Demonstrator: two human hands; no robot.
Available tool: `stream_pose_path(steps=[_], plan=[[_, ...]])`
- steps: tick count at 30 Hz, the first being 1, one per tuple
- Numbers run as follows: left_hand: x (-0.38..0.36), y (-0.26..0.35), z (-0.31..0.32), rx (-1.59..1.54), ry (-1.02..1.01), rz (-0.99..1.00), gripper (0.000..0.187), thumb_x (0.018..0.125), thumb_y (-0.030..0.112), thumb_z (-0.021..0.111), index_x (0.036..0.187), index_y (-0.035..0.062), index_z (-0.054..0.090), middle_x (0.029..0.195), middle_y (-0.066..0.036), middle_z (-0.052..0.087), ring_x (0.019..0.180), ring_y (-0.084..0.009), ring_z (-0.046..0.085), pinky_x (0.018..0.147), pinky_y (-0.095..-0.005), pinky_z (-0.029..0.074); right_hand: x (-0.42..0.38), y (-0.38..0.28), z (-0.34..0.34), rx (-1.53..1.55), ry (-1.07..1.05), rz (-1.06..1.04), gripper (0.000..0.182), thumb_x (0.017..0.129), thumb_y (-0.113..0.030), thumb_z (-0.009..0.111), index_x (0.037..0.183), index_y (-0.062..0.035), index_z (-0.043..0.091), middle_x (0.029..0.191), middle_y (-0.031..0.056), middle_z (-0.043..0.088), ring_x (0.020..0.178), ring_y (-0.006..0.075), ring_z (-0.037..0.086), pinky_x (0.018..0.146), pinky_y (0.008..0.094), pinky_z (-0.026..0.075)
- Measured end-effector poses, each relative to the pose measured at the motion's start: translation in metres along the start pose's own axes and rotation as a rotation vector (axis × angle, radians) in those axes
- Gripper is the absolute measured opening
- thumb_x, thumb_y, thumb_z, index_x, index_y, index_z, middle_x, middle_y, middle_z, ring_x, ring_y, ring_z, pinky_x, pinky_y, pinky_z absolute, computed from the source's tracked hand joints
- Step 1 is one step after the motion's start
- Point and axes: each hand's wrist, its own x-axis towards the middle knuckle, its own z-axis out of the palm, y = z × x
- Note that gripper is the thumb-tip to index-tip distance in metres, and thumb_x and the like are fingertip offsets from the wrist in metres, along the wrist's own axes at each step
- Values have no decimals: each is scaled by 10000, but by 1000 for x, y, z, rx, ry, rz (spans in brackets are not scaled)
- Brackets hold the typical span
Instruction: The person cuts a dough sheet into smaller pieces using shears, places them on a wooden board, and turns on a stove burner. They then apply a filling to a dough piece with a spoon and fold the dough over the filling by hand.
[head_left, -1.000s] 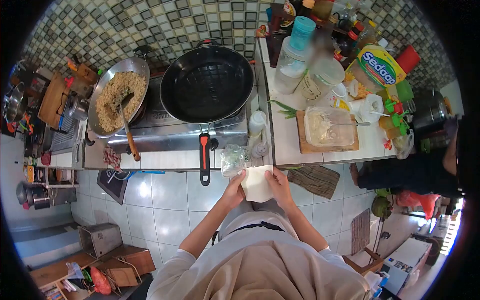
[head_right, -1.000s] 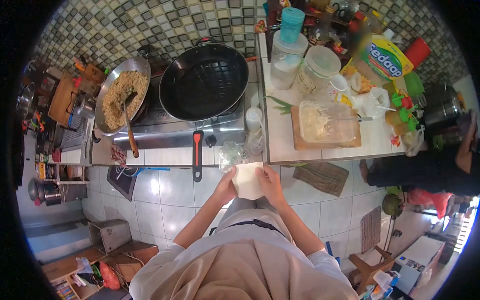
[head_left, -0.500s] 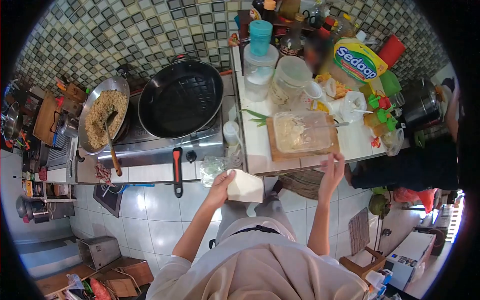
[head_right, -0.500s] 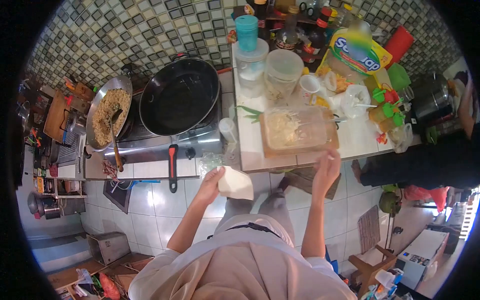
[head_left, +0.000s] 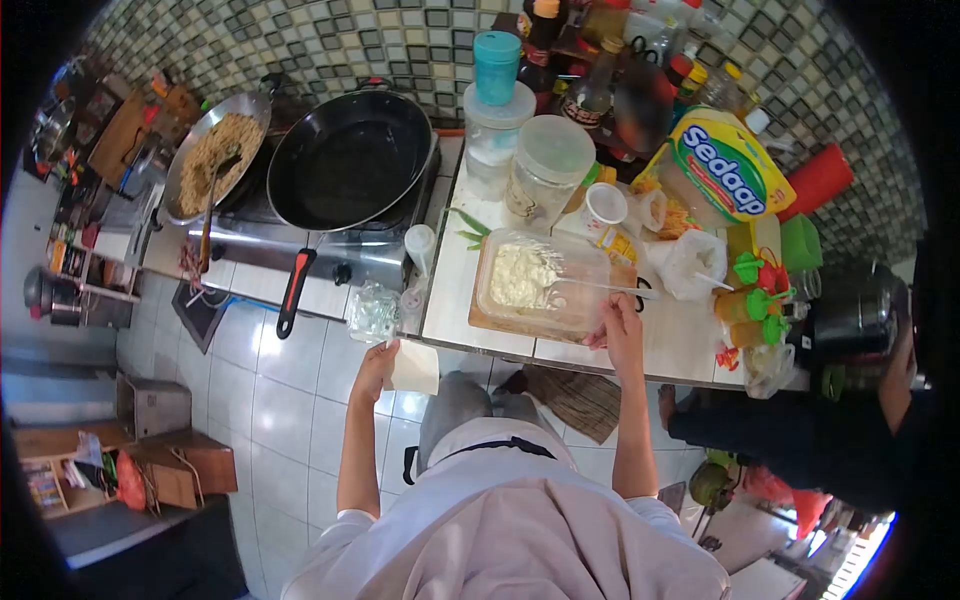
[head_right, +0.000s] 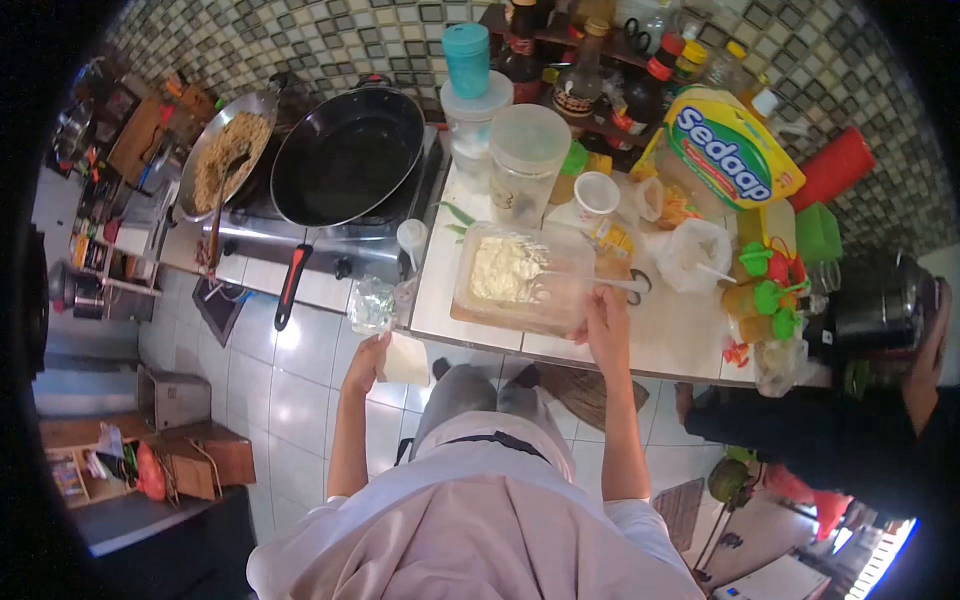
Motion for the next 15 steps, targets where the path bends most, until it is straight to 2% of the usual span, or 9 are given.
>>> stream_pose_path(steps=[5,15], plan=[[-21,-9,-17,-94,138,0,276,864,292,513,905,26,577,795,-41,615,685,-112,584,636,-239,456,5,-6,3,83,-5,115,140,869,-132,460,928,-7,443,666,69,503,443,138,548,365,216,446],[-9,10,-77,-87,312,116,282,859,294,520,904,20,570,798,-44,601,692,-119,571,632,-246,448,-4,-11,11,-4,163,35,175,873,-176,472,944,-17,481,558,54,493,394,121,502,347,215,390]])
